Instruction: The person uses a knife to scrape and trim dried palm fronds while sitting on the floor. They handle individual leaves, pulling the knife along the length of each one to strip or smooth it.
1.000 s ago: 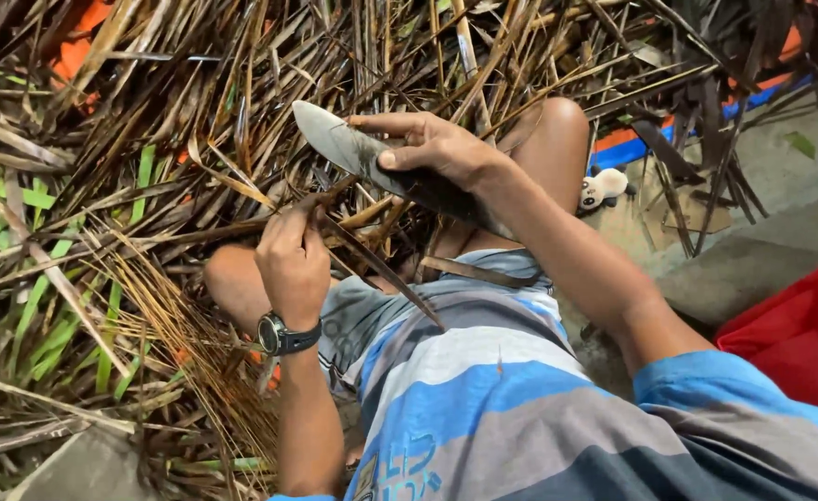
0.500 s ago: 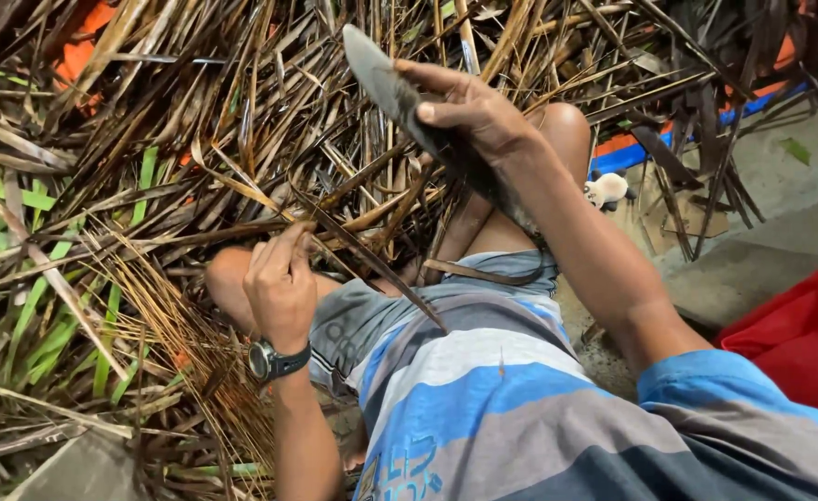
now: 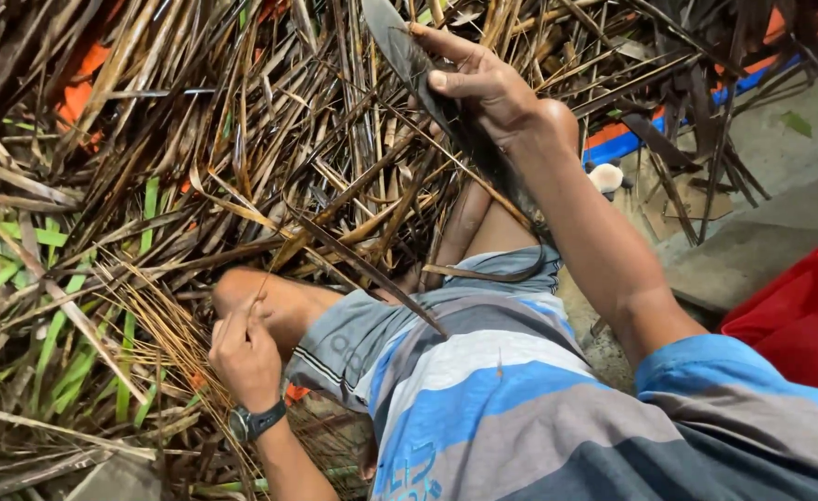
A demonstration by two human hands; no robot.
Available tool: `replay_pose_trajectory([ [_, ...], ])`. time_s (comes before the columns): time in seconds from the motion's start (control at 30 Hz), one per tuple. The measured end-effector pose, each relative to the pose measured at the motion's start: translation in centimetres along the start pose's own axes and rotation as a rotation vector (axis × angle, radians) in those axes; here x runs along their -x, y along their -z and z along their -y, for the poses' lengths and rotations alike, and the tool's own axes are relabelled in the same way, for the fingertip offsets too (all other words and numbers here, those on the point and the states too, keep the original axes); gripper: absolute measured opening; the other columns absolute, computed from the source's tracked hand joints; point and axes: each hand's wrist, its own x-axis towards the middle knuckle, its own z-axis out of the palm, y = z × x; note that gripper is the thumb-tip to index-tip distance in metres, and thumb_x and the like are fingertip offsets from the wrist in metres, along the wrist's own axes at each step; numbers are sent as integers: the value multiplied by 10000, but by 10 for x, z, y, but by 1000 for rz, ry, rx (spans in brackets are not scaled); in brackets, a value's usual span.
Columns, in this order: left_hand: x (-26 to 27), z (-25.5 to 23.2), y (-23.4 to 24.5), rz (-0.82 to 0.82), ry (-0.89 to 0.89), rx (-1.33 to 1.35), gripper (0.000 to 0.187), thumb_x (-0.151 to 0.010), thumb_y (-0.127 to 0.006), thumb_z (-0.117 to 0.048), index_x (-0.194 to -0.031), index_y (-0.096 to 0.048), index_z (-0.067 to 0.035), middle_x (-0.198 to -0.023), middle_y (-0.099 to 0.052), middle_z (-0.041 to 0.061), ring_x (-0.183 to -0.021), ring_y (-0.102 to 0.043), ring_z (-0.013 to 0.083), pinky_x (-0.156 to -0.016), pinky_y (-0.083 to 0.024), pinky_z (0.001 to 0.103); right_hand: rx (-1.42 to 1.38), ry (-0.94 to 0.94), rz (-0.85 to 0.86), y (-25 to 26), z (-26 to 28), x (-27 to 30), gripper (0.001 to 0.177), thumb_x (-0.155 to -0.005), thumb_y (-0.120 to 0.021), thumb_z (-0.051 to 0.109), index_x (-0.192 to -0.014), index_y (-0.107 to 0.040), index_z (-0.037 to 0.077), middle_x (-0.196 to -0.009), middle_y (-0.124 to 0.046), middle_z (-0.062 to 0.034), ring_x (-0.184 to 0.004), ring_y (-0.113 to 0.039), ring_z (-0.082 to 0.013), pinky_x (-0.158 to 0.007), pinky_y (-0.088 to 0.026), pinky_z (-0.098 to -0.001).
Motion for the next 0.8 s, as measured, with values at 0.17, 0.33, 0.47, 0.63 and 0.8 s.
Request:
replay_pose_trajectory([
  [0.17, 18, 23, 4, 26, 87, -42, 205, -1040, -620, -23, -1176, -763, -77, -911, -770, 33, -780, -589, 196, -641, -463, 367, 70, 27, -23, -4, 9, 5, 819, -728, -819, 62, -1476, -486, 97, -1203, -650, -152, -716, -642, -151, -573, -576, -225],
  [0.33, 31, 40, 16, -20, 122, -70, 174, -1023, -652, -3, -1141, -776, -38, -1003, -778, 73, -947, -706, 264, -819, -544, 436, 73, 52, -106, -7, 21, 14, 784, -728, -779, 47, -1450, -481, 119, -1337, -568, -179, -746, -687, -207, -501, -595, -238],
  [0.47, 39, 53, 19, -69, 149, -97, 205, -995, -633, 34, -1101, -791, -41, -954, -773, 66, -952, -718, 276, -855, -550, 451, -40, 190, -42, 13, 24, 9, 564, -829, -732, -90, -1355, -604, 69, -1199, -657, -114, -778, -722, -247, -529, -635, -300],
  [0.63, 17, 4, 16, -25, 192, 39, 175, -1042, -613, -6, -1121, -769, 7, -980, -759, 128, -974, -705, 299, -892, -562, 448, 179, 89, -73, -15, 22, 18, 678, -763, -766, 122, -1395, -528, 176, -1420, -467, -220, -861, -642, -242, -561, -588, -271],
  [0.8, -14, -32, -17, 1, -3, 156, 139, -1023, -635, -3, -1102, -742, 37, -970, -771, 152, -784, -713, 200, -612, -591, 264, 375, -103, 118, -65, -16, 20, 547, -756, -733, 282, -1283, -606, 209, -1233, -595, -123, -727, -620, -132, -555, -589, -226],
])
